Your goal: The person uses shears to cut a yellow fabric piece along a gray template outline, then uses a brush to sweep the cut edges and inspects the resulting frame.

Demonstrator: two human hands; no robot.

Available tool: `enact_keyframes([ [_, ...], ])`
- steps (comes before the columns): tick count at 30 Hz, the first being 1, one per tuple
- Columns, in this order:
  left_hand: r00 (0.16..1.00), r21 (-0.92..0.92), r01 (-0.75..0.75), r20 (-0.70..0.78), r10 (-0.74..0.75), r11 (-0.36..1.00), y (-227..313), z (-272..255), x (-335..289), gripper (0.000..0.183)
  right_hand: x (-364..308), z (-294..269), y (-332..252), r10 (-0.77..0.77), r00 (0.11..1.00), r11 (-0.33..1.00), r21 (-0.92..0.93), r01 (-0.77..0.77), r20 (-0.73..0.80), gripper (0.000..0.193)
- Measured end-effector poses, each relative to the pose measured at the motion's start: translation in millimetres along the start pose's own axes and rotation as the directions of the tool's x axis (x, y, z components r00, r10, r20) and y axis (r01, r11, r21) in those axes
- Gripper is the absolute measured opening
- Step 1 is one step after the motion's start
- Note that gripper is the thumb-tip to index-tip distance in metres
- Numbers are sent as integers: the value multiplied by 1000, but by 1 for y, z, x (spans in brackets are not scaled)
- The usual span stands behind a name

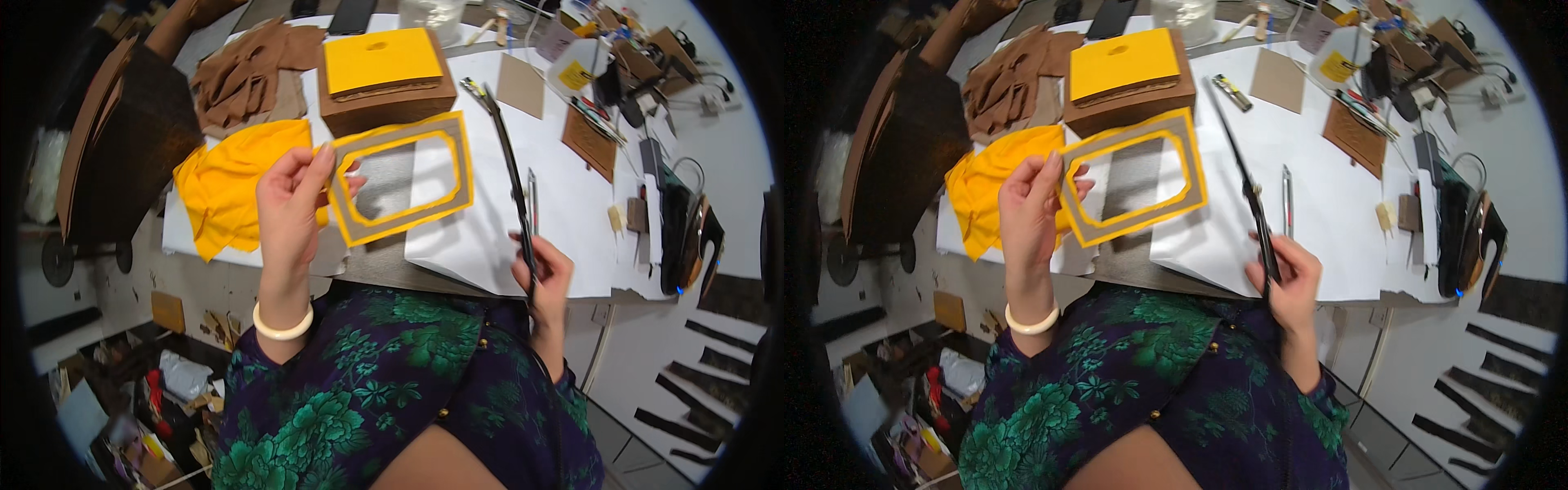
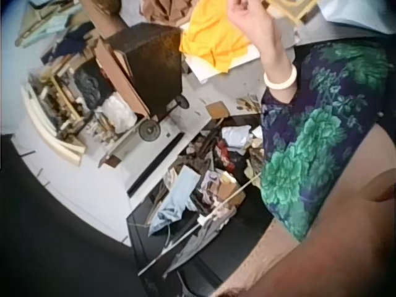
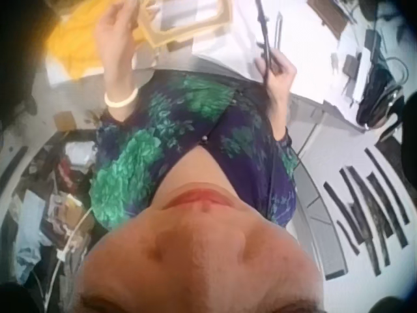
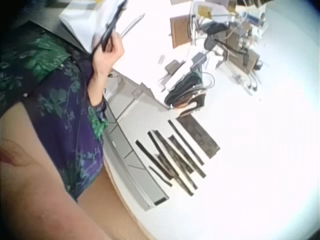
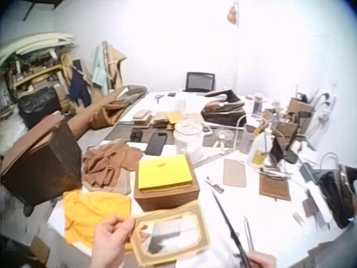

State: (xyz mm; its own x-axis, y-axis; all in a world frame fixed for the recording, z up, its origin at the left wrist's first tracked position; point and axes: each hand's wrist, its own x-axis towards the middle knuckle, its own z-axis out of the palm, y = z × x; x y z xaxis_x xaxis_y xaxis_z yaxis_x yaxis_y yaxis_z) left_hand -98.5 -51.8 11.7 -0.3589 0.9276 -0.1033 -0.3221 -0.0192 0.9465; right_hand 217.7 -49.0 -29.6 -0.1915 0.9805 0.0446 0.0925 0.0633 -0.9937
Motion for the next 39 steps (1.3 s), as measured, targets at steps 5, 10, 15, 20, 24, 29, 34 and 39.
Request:
enact_keyframes([
  [5, 993, -97, -118, -18, 117, 988, 13, 20, 10, 19, -18, -4, -32, 96, 901, 955, 218, -204, 422, 41],
  [10, 987, -165, -153, 11, 157, 974, 22, 38, 9, 19, -17, 5, -24, 125, 881, 919, 282, -277, 456, 43],
  [15, 991, -183, -126, 29, 133, 975, 19, 35, 6, 17, -18, 17, -23, 102, 883, 901, 334, -277, 459, 45],
  [20, 990, -175, -116, 55, 128, 978, 22, 33, 6, 16, -17, 19, -27, 102, 881, 911, 311, -269, 462, 44],
  [24, 988, -162, -122, 71, 134, 979, 24, 32, 6, 15, -18, 20, -27, 99, 883, 929, 275, -247, 459, 42],
  [29, 988, -181, -126, 66, 140, 975, 25, 34, 4, 14, -17, 23, -24, 54, 890, 952, 244, -182, 453, 42],
  [34, 980, -180, -148, 104, 169, 972, 24, 33, 5, 14, -20, 22, -24, 65, 898, 955, 234, -182, 434, 43],
  [39, 982, -187, -154, 79, 171, 970, 25, 34, 4, 14, -19, 23, -26, 92, 893, 954, 218, -206, 440, 43],
])
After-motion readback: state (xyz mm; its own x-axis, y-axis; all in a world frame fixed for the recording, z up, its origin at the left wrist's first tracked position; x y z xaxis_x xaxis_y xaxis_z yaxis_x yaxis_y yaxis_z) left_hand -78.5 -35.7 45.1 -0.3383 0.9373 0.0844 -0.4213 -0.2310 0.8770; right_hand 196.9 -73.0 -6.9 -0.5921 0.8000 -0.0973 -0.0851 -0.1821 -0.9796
